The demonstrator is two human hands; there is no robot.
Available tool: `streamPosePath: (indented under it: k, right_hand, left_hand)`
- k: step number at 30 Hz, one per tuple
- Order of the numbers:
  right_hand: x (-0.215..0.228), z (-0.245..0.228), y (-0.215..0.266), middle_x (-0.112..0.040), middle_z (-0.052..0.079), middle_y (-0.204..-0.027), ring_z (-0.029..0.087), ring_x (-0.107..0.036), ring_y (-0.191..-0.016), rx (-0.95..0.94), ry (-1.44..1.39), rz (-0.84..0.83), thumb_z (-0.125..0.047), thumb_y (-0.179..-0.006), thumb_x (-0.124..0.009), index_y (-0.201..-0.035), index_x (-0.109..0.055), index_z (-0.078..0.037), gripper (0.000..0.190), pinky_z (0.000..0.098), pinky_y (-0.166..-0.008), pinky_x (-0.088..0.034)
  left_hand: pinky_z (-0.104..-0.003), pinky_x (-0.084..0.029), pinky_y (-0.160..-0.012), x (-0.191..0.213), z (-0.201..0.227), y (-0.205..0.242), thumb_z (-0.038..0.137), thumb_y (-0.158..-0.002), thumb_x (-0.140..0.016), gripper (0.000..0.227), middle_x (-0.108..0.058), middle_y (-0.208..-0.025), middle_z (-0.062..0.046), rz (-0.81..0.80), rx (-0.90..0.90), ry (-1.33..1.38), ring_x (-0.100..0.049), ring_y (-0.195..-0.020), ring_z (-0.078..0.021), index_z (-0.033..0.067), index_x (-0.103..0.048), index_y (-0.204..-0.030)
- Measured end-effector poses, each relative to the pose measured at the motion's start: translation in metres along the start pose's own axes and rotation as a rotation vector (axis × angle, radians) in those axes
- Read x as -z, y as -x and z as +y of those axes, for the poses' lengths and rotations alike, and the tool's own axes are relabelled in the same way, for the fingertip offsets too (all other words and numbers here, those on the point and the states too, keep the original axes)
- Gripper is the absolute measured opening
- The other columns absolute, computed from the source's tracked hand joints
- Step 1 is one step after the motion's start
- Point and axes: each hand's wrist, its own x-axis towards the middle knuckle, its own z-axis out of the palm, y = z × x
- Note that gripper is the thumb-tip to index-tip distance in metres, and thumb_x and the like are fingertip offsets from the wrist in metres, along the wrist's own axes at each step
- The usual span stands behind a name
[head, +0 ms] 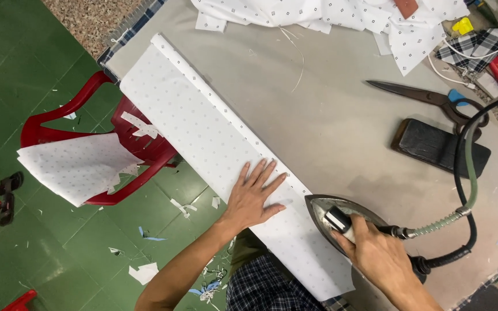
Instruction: The person irons a long, white piece of patterned fabric on a work table. They use a steam iron to press the fabric, frequently adjusting its position with their hands and using a black rectangular tool to smooth the material.
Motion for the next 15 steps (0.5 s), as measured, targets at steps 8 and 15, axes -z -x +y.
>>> streamPosePath:
  k: [8, 15]
  right_hand:
    - [-0.008, 0.003, 0.004, -0.073, 0.009, -0.093, 0.041, -0.076, -0.072, -0.04, 0.03, 0.003, -0.068, -0.092, -0.046, -0.129, -0.047, -0.017, 0.063, 0.0541, -0.054, -0.061]
    - [-0.001, -0.018, -0.018, -0.07, 0.009, -0.077, 0.04, -0.07, -0.057, 0.059, 0.052, 0.195, -0.067, -0.092, -0.053, -0.122, -0.053, -0.013, 0.062, 0.0503, -0.04, -0.052]
  left_hand:
    - [-0.055, -0.016, -0.128, 0.002, -0.004, -0.004, 0.067, -0.103, -0.037, 0.07, -0.032, -0.167, -0.012, 0.142, -0.026, 0.072, -0.028, -0.156, -0.0332, 0.0242, -0.045, -0.158]
    - [-0.054, -0.013, -0.128, 0.002, -0.005, -0.003, 0.068, -0.103, -0.034, 0.072, -0.028, -0.169, -0.011, 0.092, -0.013, 0.086, -0.024, -0.157, -0.0323, 0.0251, -0.042, -0.159]
